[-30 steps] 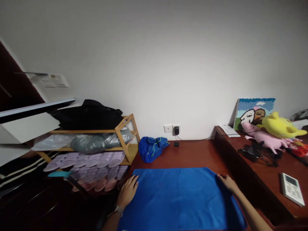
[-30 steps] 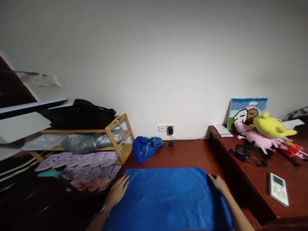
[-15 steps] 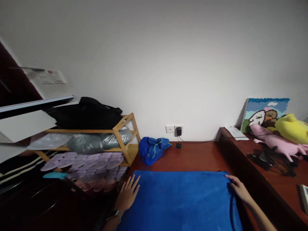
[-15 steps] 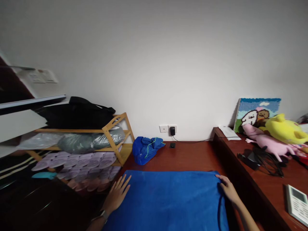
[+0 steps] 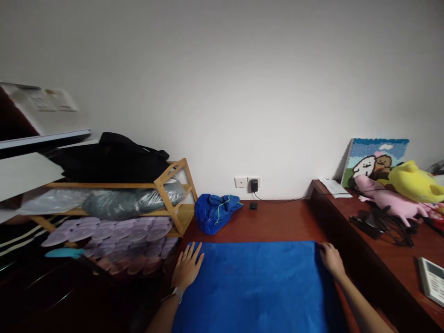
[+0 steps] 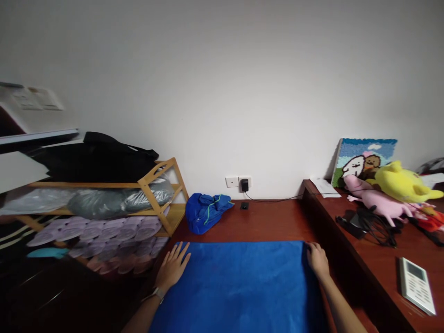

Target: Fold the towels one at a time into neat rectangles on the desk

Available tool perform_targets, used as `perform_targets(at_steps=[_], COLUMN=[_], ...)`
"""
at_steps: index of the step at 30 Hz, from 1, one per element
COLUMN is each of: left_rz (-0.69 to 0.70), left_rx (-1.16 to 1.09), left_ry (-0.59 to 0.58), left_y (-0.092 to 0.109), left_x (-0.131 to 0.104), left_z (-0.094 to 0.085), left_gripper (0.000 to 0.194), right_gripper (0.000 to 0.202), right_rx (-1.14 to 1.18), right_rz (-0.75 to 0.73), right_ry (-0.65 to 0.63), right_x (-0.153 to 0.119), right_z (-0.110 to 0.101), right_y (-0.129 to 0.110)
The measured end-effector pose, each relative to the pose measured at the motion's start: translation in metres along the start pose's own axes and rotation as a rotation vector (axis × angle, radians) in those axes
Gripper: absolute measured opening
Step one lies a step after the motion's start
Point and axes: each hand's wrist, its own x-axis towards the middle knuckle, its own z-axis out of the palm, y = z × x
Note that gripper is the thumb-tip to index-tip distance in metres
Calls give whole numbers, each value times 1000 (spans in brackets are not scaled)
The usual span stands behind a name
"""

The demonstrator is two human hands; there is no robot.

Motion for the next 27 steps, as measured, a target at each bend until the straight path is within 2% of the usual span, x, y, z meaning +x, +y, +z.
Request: perform_targets(at_steps=[3,6,9,11,13,15,17,20,24,26,27], left_rz=[-4,11,68,96,90,64,57,70,90,97,106], left_rx=[-25,-93,-133,-112,-72,-34,1,42,-5,-103,-168], left_ry=[79,140,82,42,23,16,23,69,173,199,185], left_y=[-7,-21,-40,-53,-64,-71,-71,-63,-39,-12,7], left_x=[-9,-35,-73,-97,-114,-123,-126,-124,-111,-102,-98], left_z=[1,1,3,3,0,-5,-12,-25,-44,-53,-58], left_gripper=[61,63,59,58,58,57,56,57,53,48,46], right_gripper=[40,37,41,41,41,45,47,46,44,46,48], right_rx=[-105,-242,-323,-358,-385,-410,-433,-470,-443,-386,-361], right_rz=[-117,-424,-530,-501,-435,-376,-341,-325,-346,-362,-364], right_ry=[33,-75,-96,-51,-7,11,13,30,41,8,-21], right_x=[-49,-120,-175,-191,-194,-192,-189,-185,-160,-135,-120], right_z=[7,15,10,-1,-14,-24,-30,-32,-30,-27,-25], right_y=[-14,-11,19,47,72,86,89,77,48,30,20])
